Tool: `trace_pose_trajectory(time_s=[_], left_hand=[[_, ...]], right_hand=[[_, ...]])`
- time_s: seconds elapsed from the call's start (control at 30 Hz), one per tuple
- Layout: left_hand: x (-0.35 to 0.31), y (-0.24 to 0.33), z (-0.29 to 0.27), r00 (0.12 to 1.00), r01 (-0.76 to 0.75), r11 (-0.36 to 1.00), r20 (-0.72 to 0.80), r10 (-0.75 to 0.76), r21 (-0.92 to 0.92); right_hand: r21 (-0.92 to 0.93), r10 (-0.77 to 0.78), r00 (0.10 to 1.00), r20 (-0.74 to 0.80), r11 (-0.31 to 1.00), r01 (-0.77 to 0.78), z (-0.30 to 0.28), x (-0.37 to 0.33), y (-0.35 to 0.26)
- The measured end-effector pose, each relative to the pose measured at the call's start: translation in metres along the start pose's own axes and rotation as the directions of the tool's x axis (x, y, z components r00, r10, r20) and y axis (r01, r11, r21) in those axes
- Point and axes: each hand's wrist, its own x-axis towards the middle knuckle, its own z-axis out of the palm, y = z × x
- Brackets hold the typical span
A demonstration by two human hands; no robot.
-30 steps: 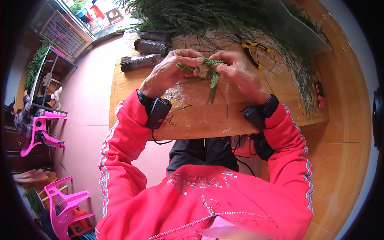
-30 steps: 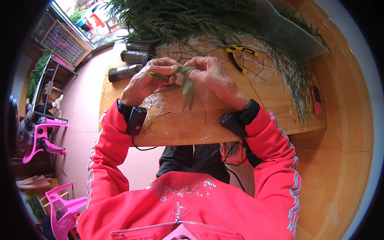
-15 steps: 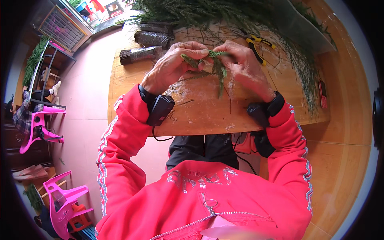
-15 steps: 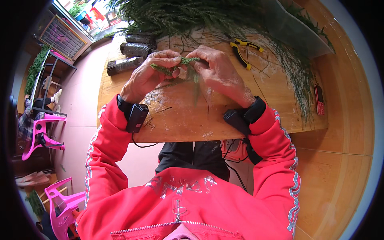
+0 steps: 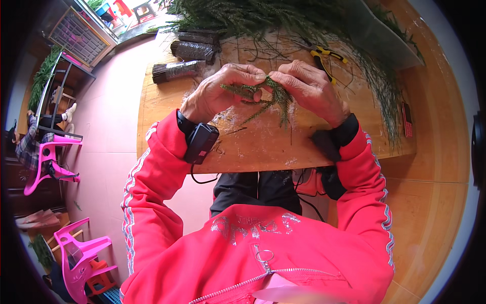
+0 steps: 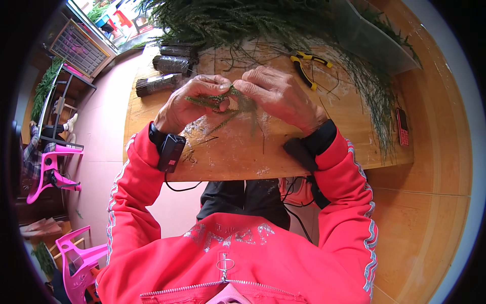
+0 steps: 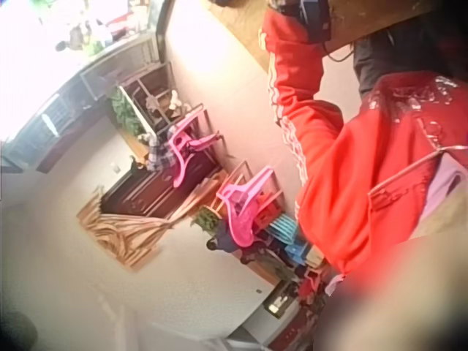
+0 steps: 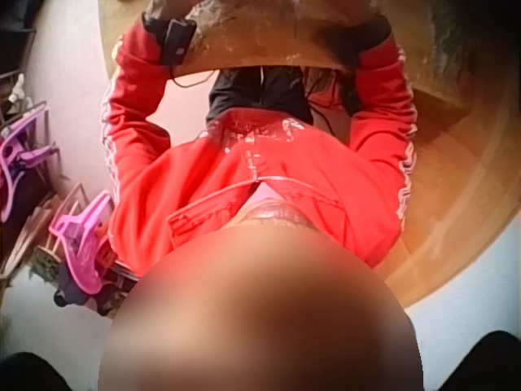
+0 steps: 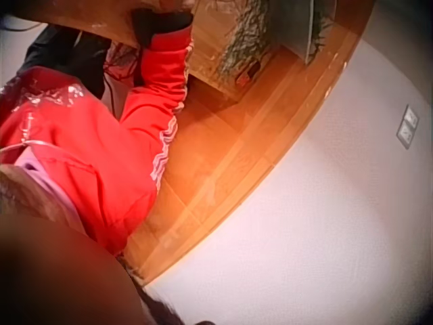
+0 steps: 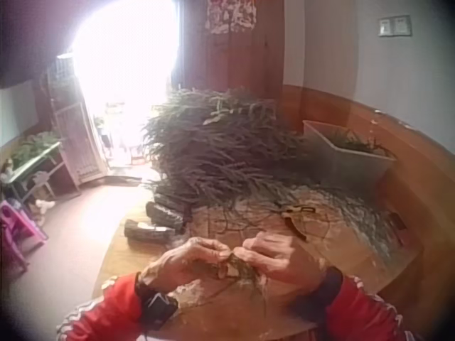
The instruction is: Trimming and arranging small green plant stems on a wooden table.
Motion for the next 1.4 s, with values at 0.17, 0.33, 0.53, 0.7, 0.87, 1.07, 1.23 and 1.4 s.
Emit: trace_pose_trajectory(time_s=[0.17,0.33,0.53,0.7,0.87,1.07,1.23,1.4], left_hand=[[-0.005,-0.008,0.01,0.973,-0.229,0.971,0.039,0.227,0.061],[0.001,-0.008,0.008,0.989,-0.126,0.991,0.071,0.129,-0.048],[0.006,-0.016,0.005,0.989,0.06,0.973,0.144,-0.027,-0.225],[0.008,-0.028,0.017,0.998,-0.041,0.926,0.038,0.059,-0.374],[0.015,-0.029,0.019,0.978,-0.056,0.861,0.144,0.149,-0.505],[0.017,-0.016,0.016,0.97,-0.212,0.949,0.068,0.233,-0.233],[0.013,-0.01,0.023,0.955,-0.289,0.957,-0.06,0.289,0.01],[0.008,-0.004,0.027,0.937,-0.283,0.923,-0.129,0.324,0.261]], right_hand=[[-0.057,-0.063,0.998,0.031,0.996,0.064,-0.006,0.001,-0.002],[-0.088,-0.112,0.994,0.012,0.99,0.113,-0.01,0.0,-0.002],[0.103,-0.014,0.993,-0.117,0.994,0.026,-0.002,0.0,-0.007],[0.25,0.221,0.951,-0.218,0.954,-0.164,0.004,0.003,-0.016],[0.358,0.386,0.895,-0.221,0.886,-0.294,0.011,0.004,-0.018],[0.512,0.581,0.811,-0.07,0.718,-0.471,0.006,0.002,-0.022],[0.628,0.74,0.663,0.116,0.463,-0.626,0.004,0.005,-0.023],[0.742,0.748,0.586,0.312,0.193,-0.642,-0.002,0.009,-0.019]])
